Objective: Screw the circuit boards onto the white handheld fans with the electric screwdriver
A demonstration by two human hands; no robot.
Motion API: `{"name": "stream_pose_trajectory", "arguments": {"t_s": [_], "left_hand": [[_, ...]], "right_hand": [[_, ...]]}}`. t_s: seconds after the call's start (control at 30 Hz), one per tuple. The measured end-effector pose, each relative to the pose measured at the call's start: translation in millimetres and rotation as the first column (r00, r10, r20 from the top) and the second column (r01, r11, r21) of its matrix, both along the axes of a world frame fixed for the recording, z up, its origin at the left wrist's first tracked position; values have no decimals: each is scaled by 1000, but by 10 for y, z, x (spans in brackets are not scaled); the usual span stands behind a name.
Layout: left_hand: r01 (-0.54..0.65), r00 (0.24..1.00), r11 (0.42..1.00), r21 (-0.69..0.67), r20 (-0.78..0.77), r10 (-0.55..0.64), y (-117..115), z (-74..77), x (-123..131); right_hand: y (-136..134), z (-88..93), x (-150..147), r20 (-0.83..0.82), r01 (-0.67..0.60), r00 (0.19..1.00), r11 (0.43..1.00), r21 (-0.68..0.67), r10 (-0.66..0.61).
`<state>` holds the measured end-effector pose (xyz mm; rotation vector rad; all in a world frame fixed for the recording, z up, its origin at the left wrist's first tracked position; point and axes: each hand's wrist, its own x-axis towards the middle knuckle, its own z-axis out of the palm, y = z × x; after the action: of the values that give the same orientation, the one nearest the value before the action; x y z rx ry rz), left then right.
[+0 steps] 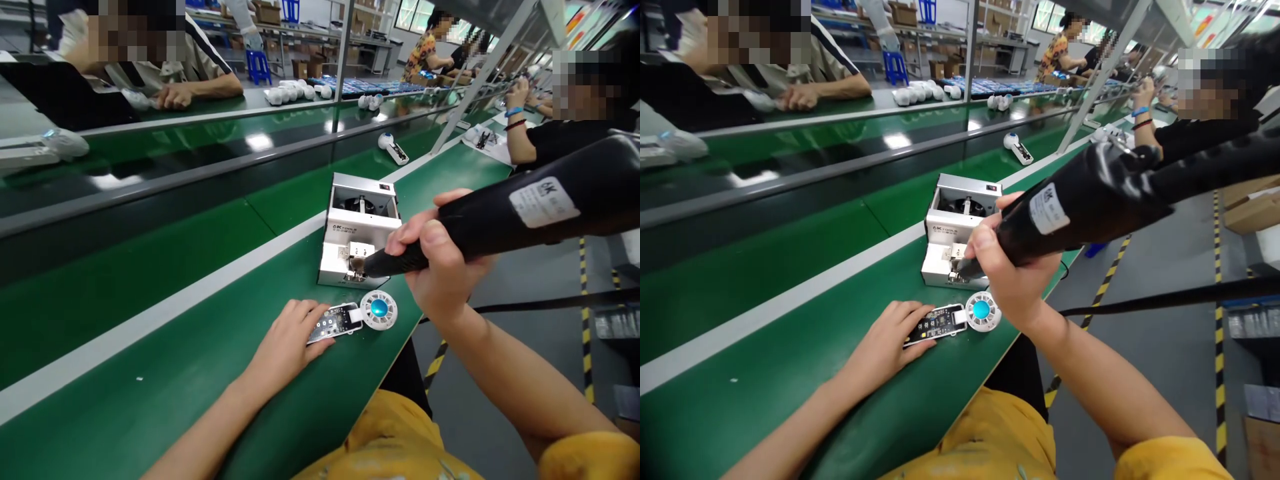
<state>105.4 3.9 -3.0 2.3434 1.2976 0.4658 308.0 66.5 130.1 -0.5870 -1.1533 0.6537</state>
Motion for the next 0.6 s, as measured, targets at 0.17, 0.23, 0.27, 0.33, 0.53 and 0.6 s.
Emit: {"name": "stream_pose_trajectory", "arguments": {"t_s": [0.17, 0.23, 0.27, 0.33, 0.53, 0.6], "left_hand": [[6, 1000, 1000, -2, 22, -6, 15, 4, 19], [8, 999, 1000, -4, 32, -8, 20, 8, 19], [8, 999, 1000, -3, 38, -8, 22, 10, 20], [9, 999, 1000, 0, 48, -9, 23, 10, 23], [10, 999, 1000, 4, 50, -11, 17, 5, 34], [11, 999, 1000, 4, 54, -11, 16, 14, 35]], "right_hand": [[102, -29, -62, 44, 17, 999, 999, 33, -19], [104, -28, -63, 58, 5, 998, 1000, 12, -6], [87, -25, -59, 62, -8, 998, 1000, 3, 8], [16, -24, -47, 68, -39, 997, 999, -20, 40], [-270, -187, -38, 97, -186, 974, 968, -170, 204], [-296, -262, -47, 102, -184, 974, 967, -174, 204]]}}
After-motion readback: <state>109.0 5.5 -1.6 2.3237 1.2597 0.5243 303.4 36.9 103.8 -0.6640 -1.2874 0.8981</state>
